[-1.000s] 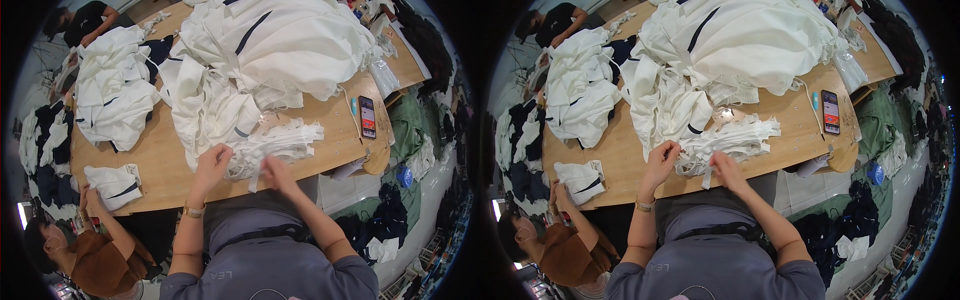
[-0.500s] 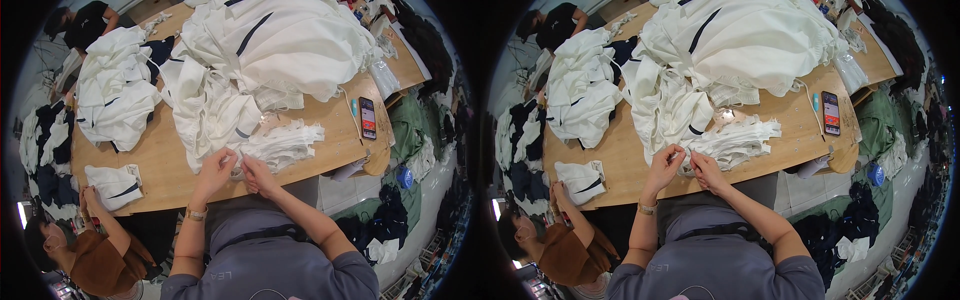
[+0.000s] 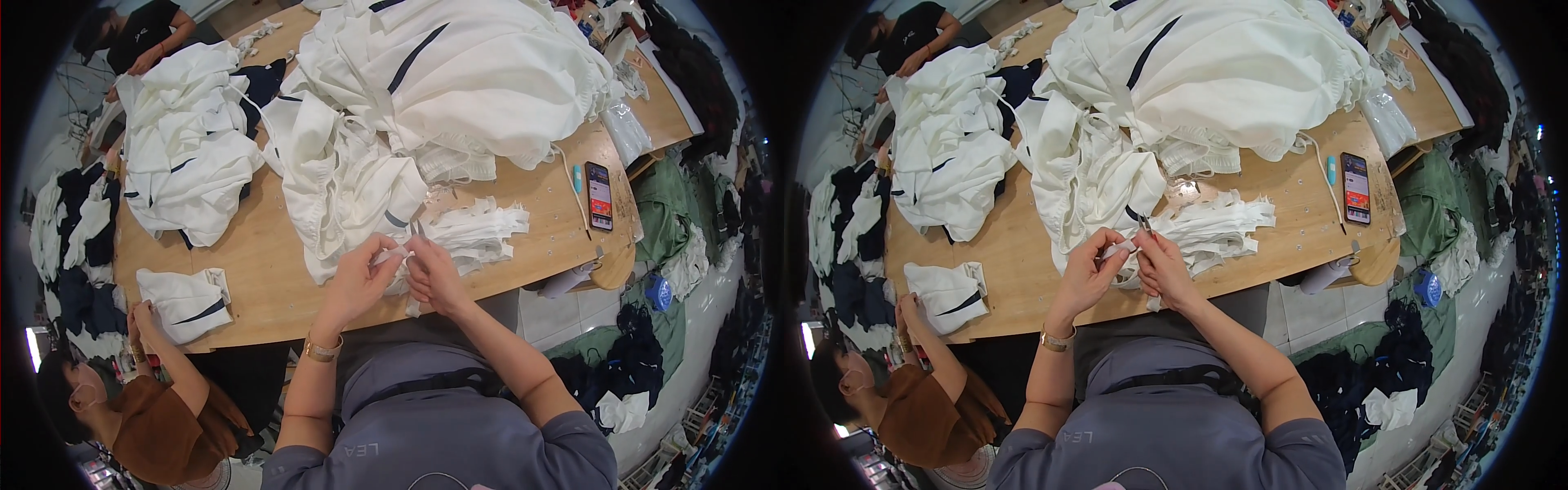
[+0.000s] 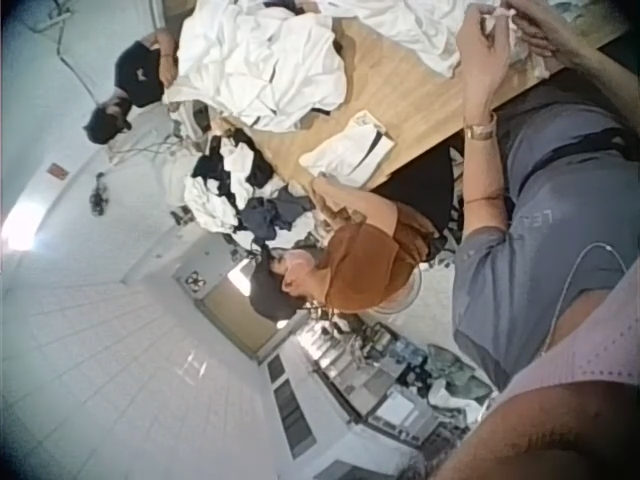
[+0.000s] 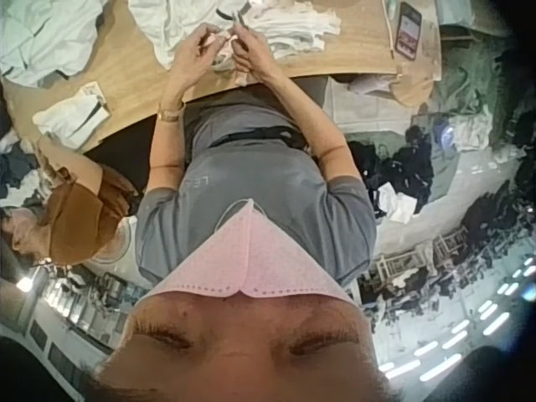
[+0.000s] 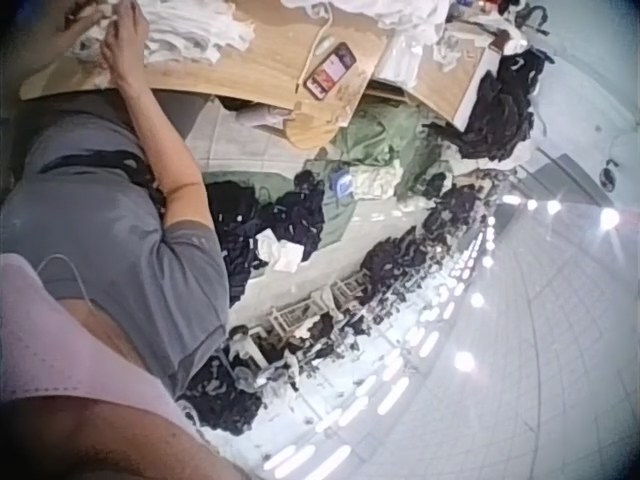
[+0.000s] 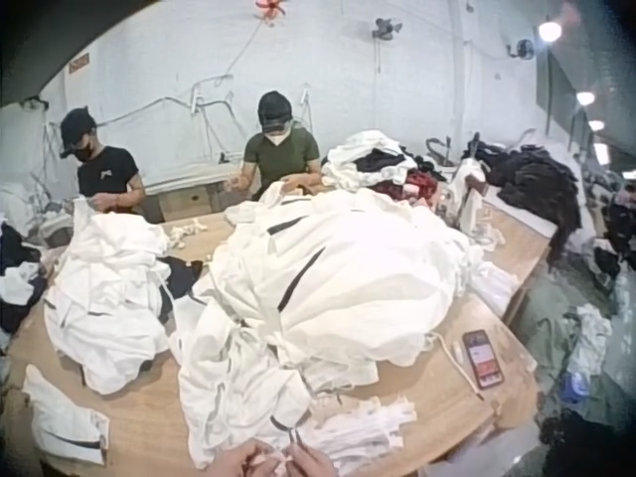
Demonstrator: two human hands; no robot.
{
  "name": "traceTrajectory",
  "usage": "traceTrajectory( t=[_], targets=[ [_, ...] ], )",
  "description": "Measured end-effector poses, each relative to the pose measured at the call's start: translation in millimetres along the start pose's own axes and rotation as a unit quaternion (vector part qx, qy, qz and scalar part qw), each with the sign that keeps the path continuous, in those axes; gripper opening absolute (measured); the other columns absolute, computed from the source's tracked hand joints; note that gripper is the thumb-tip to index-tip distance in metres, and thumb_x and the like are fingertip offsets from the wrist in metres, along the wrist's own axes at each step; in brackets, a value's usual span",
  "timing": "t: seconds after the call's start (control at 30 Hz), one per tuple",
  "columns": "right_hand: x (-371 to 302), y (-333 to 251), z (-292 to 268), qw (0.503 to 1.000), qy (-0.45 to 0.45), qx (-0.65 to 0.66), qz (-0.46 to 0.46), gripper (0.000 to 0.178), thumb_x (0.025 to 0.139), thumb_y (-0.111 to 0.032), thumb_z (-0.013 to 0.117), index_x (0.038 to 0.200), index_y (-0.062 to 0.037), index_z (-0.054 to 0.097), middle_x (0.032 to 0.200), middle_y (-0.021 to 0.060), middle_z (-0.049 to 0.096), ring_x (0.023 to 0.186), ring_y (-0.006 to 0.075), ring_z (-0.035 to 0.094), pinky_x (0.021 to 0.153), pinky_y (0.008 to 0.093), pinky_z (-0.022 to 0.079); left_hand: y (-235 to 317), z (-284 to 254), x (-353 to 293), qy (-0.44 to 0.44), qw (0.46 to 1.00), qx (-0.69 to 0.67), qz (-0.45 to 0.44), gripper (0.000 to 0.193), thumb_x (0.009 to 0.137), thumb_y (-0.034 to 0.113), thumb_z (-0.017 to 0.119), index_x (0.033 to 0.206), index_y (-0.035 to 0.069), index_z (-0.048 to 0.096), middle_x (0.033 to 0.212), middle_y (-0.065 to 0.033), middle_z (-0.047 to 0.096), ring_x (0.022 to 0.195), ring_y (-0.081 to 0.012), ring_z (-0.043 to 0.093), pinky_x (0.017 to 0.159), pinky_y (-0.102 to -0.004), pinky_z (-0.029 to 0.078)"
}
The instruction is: The recorder is cutting strips from a pile of white fabric using scissors.
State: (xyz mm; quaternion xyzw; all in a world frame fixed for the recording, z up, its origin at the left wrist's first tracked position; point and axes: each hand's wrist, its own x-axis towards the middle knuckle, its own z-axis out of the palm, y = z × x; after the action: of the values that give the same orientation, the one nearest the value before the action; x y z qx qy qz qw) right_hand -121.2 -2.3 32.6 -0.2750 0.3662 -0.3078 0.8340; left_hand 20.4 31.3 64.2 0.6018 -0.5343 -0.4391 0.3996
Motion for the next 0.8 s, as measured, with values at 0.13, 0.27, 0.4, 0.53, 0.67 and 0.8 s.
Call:
traceTrajectory(
  t=[0.13, 0.27, 0.4, 0.53, 0.67, 0.8],
  targets=[
    [-6.6, -1.4, -13.7, 0.994, -0.092, 0.059, 0.011, 0.047, 0.091, -0.049, 0.027, 0.085, -0.0065, 0.047, 0.045, -0.0048, 0.026, 0.031, 0.0051, 0.021, 0.031, 0.0189, 0.020, -1.7, -4.2, 0.9, 0.011, 1.000, 0.016, -0.019, 0.012, 0.084, 0.011, 0.055, 0.087, 0.000, 0.053, 0.061, 0.0039, 0.042, 0.054, -0.0024, 0.033, 0.046, -0.0185, 0.027],
    [-17.4, 8.8, -15.5, 0.993, -0.099, 0.020, 0.056, 0.046, 0.092, -0.046, 0.028, 0.080, -0.0052, 0.046, 0.043, -0.0046, 0.026, 0.031, 0.0050, 0.020, 0.030, 0.0192, 0.021, -4.8, -6.3, -2.6, 0.025, 0.999, 0.000, -0.037, 0.012, 0.085, 0.012, 0.055, 0.085, 0.001, 0.052, 0.063, 0.0073, 0.041, 0.056, -0.0004, 0.031, 0.047, -0.0168, 0.025],
    [-17.3, 18.0, -10.7, 0.988, -0.111, 0.018, 0.103, 0.045, 0.092, -0.045, 0.030, 0.076, -0.0052, 0.045, 0.042, -0.0048, 0.026, 0.030, 0.0048, 0.021, 0.029, 0.0194, 0.022, -5.7, -6.8, -6.5, 0.027, 0.999, -0.001, -0.035, 0.012, 0.084, 0.012, 0.055, 0.085, 0.000, 0.053, 0.057, 0.0027, 0.042, 0.049, -0.0028, 0.034, 0.044, -0.0200, 0.028],
    [-10.3, 19.4, -4.6, 0.992, -0.090, 0.017, 0.088, 0.044, 0.092, -0.045, 0.032, 0.076, -0.0058, 0.044, 0.043, -0.0049, 0.026, 0.030, 0.0051, 0.021, 0.029, 0.0195, 0.022, -8.7, -7.4, -8.7, 0.013, 0.999, 0.046, -0.020, 0.013, 0.083, 0.013, 0.056, 0.085, 0.000, 0.053, 0.056, 0.0000, 0.043, 0.049, -0.0041, 0.036, 0.044, -0.0210, 0.029],
    [-5.7, 18.2, -4.9, 0.997, -0.052, 0.004, 0.059, 0.042, 0.091, -0.044, 0.036, 0.075, -0.0064, 0.044, 0.043, -0.0052, 0.025, 0.030, 0.0051, 0.021, 0.029, 0.0196, 0.022, -7.2, -7.7, -9.2, 0.011, 0.998, 0.058, -0.023, 0.014, 0.082, 0.013, 0.057, 0.085, -0.001, 0.054, 0.055, -0.0010, 0.043, 0.049, -0.0049, 0.036, 0.044, -0.0216, 0.030],
    [-7.1, 8.2, -1.4, 0.994, -0.065, 0.064, 0.058, 0.037, 0.091, -0.041, 0.040, 0.077, -0.0072, 0.044, 0.045, -0.0053, 0.027, 0.031, 0.0047, 0.022, 0.029, 0.0199, 0.023, -5.3, -4.3, -8.0, 0.016, 0.999, 0.036, -0.015, 0.015, 0.082, 0.013, 0.057, 0.087, -0.001, 0.053, 0.055, -0.0018, 0.043, 0.049, -0.0056, 0.036, 0.044, -0.0220, 0.031]
  ],
)
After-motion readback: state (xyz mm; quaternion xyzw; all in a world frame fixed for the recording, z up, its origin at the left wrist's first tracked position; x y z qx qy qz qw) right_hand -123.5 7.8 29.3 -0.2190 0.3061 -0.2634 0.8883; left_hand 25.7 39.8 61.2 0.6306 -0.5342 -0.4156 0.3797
